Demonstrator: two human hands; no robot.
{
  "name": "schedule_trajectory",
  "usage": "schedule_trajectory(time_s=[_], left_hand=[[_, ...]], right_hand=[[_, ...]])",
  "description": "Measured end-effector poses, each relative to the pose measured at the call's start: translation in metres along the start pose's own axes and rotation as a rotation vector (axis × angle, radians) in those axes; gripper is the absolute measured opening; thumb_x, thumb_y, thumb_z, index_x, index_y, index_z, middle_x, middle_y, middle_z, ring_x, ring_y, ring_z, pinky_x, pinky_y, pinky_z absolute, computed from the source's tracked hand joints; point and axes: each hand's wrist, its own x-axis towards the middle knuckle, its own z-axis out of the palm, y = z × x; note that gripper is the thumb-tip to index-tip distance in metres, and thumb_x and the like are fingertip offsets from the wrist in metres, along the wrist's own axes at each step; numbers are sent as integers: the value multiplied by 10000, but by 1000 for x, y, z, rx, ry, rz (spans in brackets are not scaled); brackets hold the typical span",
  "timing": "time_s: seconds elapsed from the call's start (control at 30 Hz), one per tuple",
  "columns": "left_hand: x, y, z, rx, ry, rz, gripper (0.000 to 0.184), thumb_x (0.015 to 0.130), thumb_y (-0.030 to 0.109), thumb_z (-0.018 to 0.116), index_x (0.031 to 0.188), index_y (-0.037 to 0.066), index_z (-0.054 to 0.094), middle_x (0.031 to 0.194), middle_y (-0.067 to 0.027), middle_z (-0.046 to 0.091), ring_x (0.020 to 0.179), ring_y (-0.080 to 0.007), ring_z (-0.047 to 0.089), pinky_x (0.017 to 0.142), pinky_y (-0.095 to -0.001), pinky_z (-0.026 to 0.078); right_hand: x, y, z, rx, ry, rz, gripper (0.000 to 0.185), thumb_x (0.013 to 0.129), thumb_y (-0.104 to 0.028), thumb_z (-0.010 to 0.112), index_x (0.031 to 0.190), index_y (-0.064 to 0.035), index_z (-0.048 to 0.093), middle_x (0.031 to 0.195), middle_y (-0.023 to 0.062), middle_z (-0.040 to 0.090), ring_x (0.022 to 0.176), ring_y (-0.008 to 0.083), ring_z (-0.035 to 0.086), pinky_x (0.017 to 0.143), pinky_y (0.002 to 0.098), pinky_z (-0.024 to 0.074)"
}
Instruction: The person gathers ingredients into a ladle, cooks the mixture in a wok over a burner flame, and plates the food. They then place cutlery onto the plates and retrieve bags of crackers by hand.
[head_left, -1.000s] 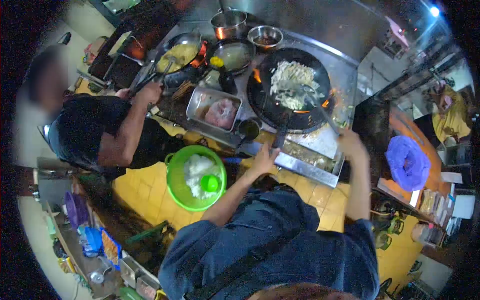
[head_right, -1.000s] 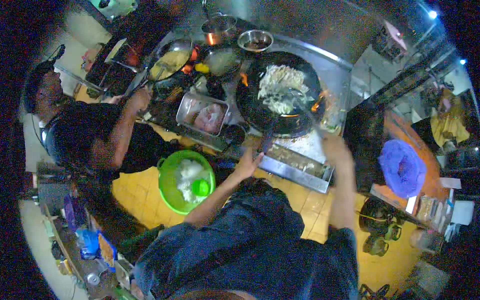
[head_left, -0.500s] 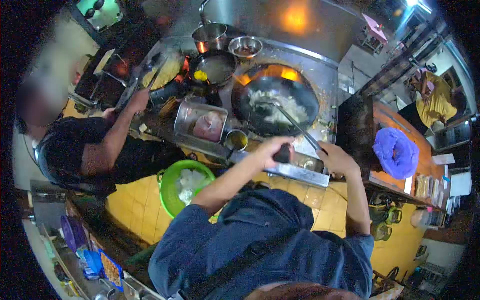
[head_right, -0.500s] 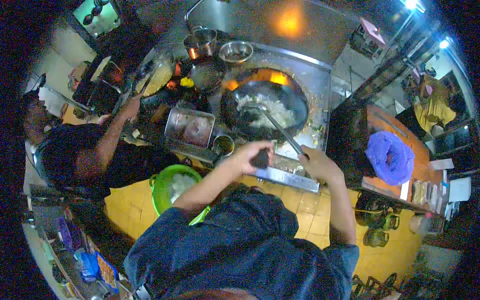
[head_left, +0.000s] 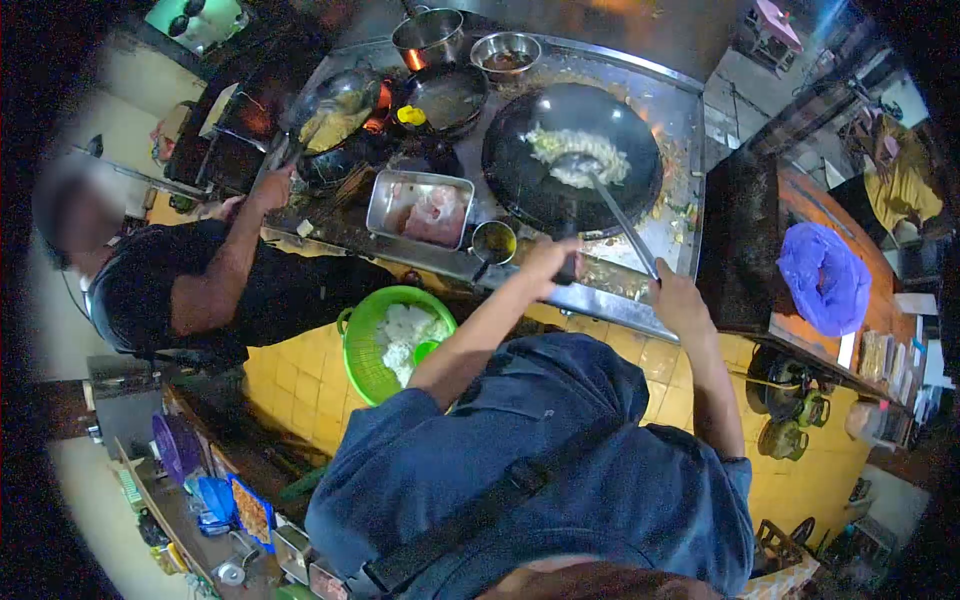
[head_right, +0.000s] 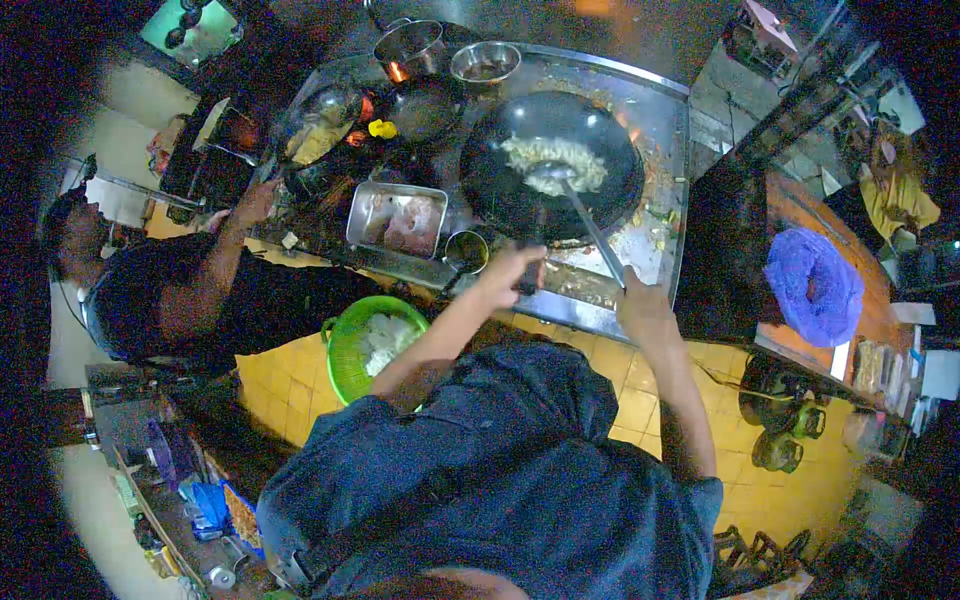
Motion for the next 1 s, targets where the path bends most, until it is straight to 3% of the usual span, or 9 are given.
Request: schedule_trajectory(time_s=[0.1, 0.27, 0.53, 0.63, 0.67, 0.73, 0.83, 0.93, 1.0], left_hand=[[-51, -13, 37, -106, -64, -291, 268, 873, 281, 533, 742, 48, 562, 613, -45, 556, 542, -146, 544, 516, -286, 450], [-14, -29, 23, -109, 36, -111, 142, 832, 160, 579, 763, 49, 523, 579, -55, 536, 494, -156, 543, 440, -300, 452], [85, -76, -36, 121, 121, 158, 287, 839, 306, 606, 938, 42, 552, 821, -52, 604, 634, -124, 557, 595, -301, 472], [78, -82, -33, 947, 597, 283, 558, 809, 408, 618, 1085, -51, 460, 936, -224, 580, 841, -390, 566, 742, -427, 456], [63, -84, -27, 1279, 806, 659, 586, 819, 410, 609, 1113, -56, 410, 963, -217, 566, 839, -377, 563, 763, -419, 454], [31, -64, -5, 975, 723, 702, 569, 820, 365, 628, 1139, -37, 384, 966, -190, 556, 807, -314, 565, 734, -398, 458], [4, -60, 18, 147, 264, 396, 408, 865, 280, 600, 1125, 25, 416, 988, -61, 536, 912, -119, 502, 764, -271, 439], [-42, -46, 32, 554, 546, 404, 359, 899, 299, 515, 1118, 30, 424, 923, -92, 557, 863, -145, 553, 749, -320, 462], [-51, -90, 8, 675, 717, 531, 330, 883, 249, 524, 1103, 22, 428, 895, -131, 555, 769, -155, 577, 674, -321, 479]], right_hand=[[-2, 2, -14, -15, 101, 6, 403, 863, -234, 521, 1204, -28, 468, 798, 276, 598, 749, 426, 593, 658, 499, 479], [-26, 12, -19, 421, 346, -129, 393, 829, -141, 583, 1199, -24, 519, 925, 268, 598, 793, 357, 632, 644, 373, 478], [95, 24, 92, 178, 279, -19, 494, 842, -194, 537, 1299, -58, 406, 708, 255, 585, 656, 416, 586, 573, 474, 449], [95, 21, 97, 290, 292, -112, 513, 858, -201, 523, 1329, -70, 364, 706, 239, 586, 612, 388, 585, 534, 447, 454], [86, 11, 93, 406, 317, -193, 506, 876, -207, 504, 1339, -74, 351, 689, 222, 583, 569, 364, 582, 516, 429, 456], [62, -5, 98, 647, 236, -233, 537, 922, -276, 451, 1391, -103, 254, 656, 140, 552, 456, 249, 520, 437, 359, 429], [11, -45, 69, 1477, -335, -93, 551, 965, -360, 306, 1421, -108, 128, 943, 111, 569, 471, 153, 490, 444, 295, 428], [4, -57, 106, 1656, -350, -464, 584, 950, -449, 298, 1395, -102, 149, 1061, 102, 529, 608, 156, 543, 514, 266, 453], [17, -35, 170, 1613, -373, -355, 594, 930, -486, 336, 1364, -96, 225, 1108, 127, 541, 660, 179, 572, 571, 268, 476]])
